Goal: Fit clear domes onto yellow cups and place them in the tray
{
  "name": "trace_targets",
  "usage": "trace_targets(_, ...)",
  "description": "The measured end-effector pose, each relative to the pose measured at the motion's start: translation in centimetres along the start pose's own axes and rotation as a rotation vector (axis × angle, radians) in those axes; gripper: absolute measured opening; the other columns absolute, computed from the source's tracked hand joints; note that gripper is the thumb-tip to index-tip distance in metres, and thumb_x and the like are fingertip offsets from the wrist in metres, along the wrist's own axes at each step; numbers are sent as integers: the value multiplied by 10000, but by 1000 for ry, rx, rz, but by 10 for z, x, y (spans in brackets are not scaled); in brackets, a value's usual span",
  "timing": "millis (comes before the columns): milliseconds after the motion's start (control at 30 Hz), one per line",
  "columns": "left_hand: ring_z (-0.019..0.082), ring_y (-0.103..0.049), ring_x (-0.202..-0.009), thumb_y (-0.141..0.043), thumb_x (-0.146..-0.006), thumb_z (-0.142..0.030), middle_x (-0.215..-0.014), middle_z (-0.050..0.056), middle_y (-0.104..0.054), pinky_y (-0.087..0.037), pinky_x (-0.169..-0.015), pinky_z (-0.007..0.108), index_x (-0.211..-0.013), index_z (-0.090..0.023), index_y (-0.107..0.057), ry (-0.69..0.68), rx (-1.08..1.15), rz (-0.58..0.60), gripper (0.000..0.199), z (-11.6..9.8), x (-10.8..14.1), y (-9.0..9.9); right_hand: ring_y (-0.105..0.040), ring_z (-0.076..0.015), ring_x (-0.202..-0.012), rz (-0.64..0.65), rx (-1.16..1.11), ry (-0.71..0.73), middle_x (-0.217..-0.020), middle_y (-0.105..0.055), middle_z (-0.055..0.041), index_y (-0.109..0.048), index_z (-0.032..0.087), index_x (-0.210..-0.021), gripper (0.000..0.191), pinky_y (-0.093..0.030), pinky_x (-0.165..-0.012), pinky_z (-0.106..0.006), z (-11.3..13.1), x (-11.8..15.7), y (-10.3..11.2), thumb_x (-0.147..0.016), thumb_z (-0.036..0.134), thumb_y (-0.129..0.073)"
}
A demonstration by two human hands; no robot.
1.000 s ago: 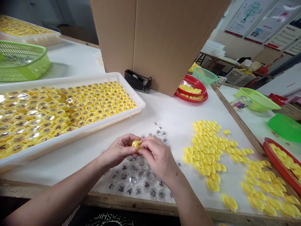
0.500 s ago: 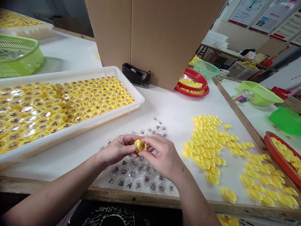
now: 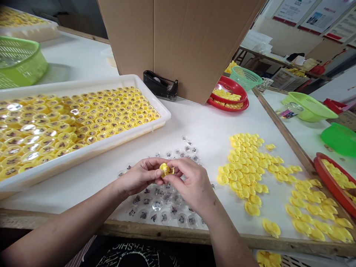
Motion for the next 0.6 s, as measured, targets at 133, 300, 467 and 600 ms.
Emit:
trace_targets(133, 115, -635, -740, -764, -707, -205, -934, 62, -677, -511, -642, 198, -1065, -166, -668, -31, -2, -33, 372, 1, 0, 2, -632, -132, -780, -49, 32, 2, -985, -651, -51, -616, 171, -1024, 292, -556, -734, -289, -3, 2, -3, -743, 122, -676)
trace_targets(300, 124, -631, -740, -761, -702, -177, -885, 42, -676, -512, -656, 230, -1060, -178, -667, -79, -21, -56, 370, 1, 0, 2, -636, -151, -859, -62, 40, 54, -1119, -615, -86, -646, 176, -955, 207, -565, -769, -307, -3, 5, -2, -760, 107, -641)
trace_targets(467, 115, -631, -709, -776, -679, -154, -843, 34, -675, -517, -660, 236, -1053, -178, -665, -87, -40, -75, 392, 2, 0, 1, -648, -139, -795, -34, -52, -1, -947, -655, -42, -628, 195, -968, 220, -575, -727, -292, -2, 7, -4, -781, 82, -603)
trace_targets(600, 135, -640, -726, -786, -668, -168, -861, 44, -671, -524, -669, 260, -1048, -172, -656, -85, -61, -72, 402, 2, 0, 1, -668, -138, -777, -26, -116, -51, -924, -662, -24, -618, 209, -961, 211, -585, -749, -299, -4, 9, -4, -775, 110, -629)
Point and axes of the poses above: each hand's wrist, its own x-axis away from the middle knuckle, its own y-axis out of the back of the hand, z = x × y, the point moved 2 cm from there along -x, towards the middle knuckle
